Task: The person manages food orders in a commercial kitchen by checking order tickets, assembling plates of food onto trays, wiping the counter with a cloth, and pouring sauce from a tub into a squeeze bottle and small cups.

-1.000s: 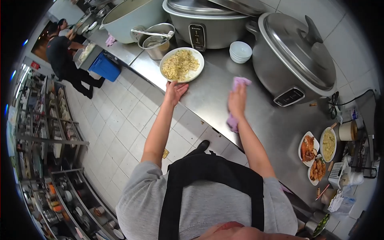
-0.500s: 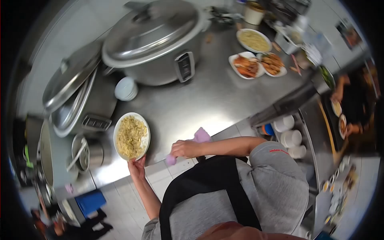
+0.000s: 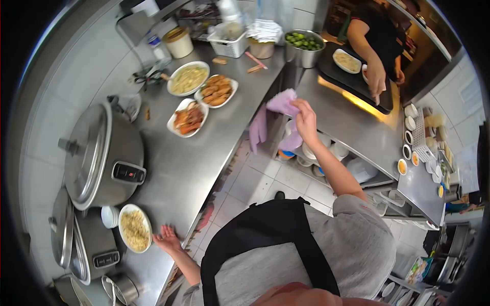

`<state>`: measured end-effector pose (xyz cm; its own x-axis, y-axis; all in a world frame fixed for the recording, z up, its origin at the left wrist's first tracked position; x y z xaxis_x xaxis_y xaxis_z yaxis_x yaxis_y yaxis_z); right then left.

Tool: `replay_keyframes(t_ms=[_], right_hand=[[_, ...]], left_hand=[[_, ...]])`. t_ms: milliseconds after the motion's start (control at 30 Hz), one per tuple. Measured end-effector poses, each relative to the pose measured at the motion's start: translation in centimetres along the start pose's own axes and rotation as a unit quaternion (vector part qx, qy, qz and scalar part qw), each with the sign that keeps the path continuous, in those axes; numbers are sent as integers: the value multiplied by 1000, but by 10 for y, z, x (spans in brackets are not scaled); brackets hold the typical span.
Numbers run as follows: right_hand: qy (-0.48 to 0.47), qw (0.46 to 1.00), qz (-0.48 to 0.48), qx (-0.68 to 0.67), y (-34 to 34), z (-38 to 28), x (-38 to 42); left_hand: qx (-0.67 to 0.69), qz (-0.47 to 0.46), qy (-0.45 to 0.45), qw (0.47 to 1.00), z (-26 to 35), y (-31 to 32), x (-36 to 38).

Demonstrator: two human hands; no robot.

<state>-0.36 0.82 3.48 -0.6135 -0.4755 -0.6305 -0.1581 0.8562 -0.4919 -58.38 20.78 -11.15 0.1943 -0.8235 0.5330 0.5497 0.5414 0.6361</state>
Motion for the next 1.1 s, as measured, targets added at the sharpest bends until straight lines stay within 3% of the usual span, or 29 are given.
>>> replay_keyframes(t_ms=[67,133,167,200,267,400,467,567,667,700,733,800,900,967,1067,1100], right_hand=[[25,991,-48,123,17,59,-2],[-46,936,-154,312,60,116,13],[-59,921,-180,342,61,116,9],[-31,936,-196,290,56,119,-2],[-15,922,-161,353,40,151,-16],[61,891,-59,445,-19,202,-16],[105,902,-22,418,-48,196,3],[61,938,-67,335,-83,155,53],[159,925,-21,344,-154,138,125],[189,912,2,363,-177,134,151],[290,903,30,316,-202,123,167],[374,873,152,274,-247,123,191],[365,855,227,291,-282,102,158],[290,838,264,379,-295,101,135],[324,871,162,331,-287,170,133],[310,858,45,408,-270,197,131]], left_hand=[[-52,28,37,998,-38,15,11],[-108,-127,-11,986,-92,43,7],[-169,-154,36,973,-117,73,30],[-204,-179,54,961,-141,110,69],[-229,-278,-19,933,-187,159,112],[-304,-378,-61,873,-256,211,156],[-389,-434,-119,804,-298,225,170],[-418,-556,-147,703,-356,254,199],[-417,-681,-158,581,-409,290,243],[-413,-691,-172,567,-428,299,254],[-404,-737,-144,523,-445,309,271],[-389,-800,-105,445,-476,322,311],[-343,-881,-39,324,-524,325,376],[-262,-934,60,235,-547,318,426],[-237,-949,55,200,-594,291,473],[-219,-950,121,184,-606,282,483]])
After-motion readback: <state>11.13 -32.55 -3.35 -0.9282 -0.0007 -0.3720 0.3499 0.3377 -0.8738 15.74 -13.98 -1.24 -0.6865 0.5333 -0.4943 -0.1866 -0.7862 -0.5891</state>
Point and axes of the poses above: each hand's wrist, its own x-axis away from the middle knuckle, its own y-axis out of the palm, z = x × y, the point moved 6 cm from there along -x, towards the middle knuckle, and after that the axes turned 8 degrees about x, right-handed, at the moved point
